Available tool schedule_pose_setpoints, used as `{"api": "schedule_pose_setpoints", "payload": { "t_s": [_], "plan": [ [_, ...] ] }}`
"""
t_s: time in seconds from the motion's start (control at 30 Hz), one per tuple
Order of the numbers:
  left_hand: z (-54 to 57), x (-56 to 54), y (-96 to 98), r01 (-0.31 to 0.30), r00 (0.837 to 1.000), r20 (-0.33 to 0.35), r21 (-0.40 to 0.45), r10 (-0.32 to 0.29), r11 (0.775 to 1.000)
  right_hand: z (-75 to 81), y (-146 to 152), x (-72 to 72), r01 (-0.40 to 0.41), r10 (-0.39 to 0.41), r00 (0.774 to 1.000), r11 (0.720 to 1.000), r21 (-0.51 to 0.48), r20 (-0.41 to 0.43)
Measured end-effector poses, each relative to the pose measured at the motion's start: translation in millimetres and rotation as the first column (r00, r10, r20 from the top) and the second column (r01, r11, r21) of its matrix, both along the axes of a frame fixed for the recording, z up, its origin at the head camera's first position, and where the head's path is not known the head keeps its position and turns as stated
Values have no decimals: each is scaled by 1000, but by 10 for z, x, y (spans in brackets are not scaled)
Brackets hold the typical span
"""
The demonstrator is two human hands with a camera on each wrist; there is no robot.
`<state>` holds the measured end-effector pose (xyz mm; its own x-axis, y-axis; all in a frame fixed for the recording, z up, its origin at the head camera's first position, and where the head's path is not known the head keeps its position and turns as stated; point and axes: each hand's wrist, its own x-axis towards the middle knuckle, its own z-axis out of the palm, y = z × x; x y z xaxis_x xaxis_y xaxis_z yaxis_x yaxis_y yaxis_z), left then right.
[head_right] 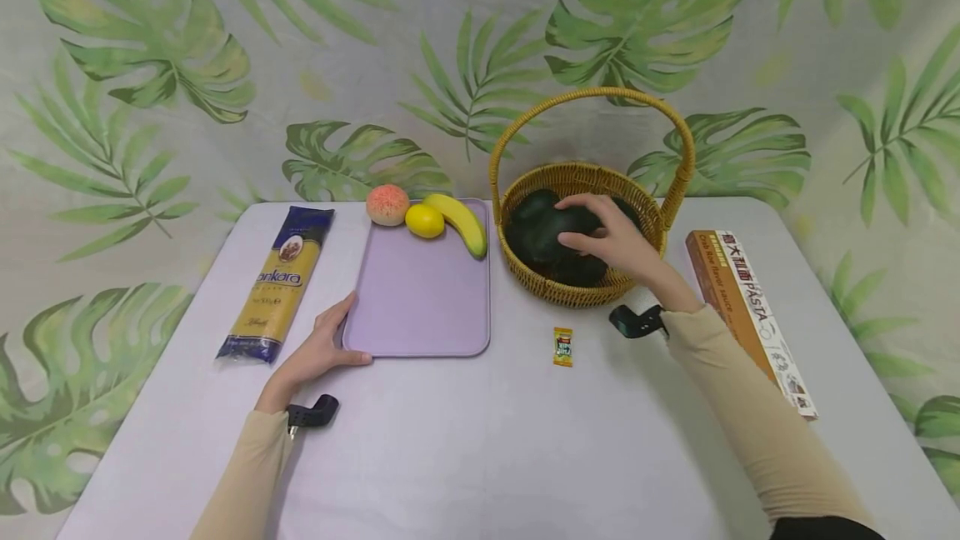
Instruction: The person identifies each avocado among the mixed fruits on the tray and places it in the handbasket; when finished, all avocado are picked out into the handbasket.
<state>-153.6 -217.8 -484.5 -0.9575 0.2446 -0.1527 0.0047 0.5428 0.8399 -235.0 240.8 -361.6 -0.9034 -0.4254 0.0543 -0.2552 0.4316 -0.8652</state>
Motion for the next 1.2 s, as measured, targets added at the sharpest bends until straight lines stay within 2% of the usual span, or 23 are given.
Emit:
{"api": "schedule_pose_setpoints", "payload": {
  "t_s": [0.17, 0.33, 0.47, 0.57, 0.73, 0.9, 1.13, 1.2],
  "plan": [
    [4, 7, -9, 1, 1000, 6, -7, -1, 1000, -6, 505, 64, 112, -113, 994, 986, 124, 3],
    [7, 22, -33, -2, 1000, 2, -17, 2, 1000, -17, 736, 98, 114, -117, 993, 971, 211, 2],
    [4, 21, -37, 3, 1000, -12, -17, -3, 1000, -10, 724, 52, 59, -43, 997, 958, 279, -63],
    [2, 17, -25, 4, 1000, -1, -9, -4, 1000, 2, 682, 14, 15, 22, 994, 938, 346, -104],
    [-7, 7, -12, 0, 1000, 10, -1, 0, 1000, -9, 626, -36, -14, 76, 990, 896, 444, -122],
    [1, 2, -5, 2, 1000, 14, -7, -1, 1000, -101, 593, -63, 21, 64, 987, 855, 518, -147],
    [0, 10, 5, 0, 1000, 21, -11, 0, 1000, -241, 534, -51, 43, 32, 993, 793, 608, -113],
    [2, 6, 2, 4, 1000, 13, -7, -4, 1000, -246, 521, -40, 57, 17, 993, 790, 611, -115]
  ]
}}
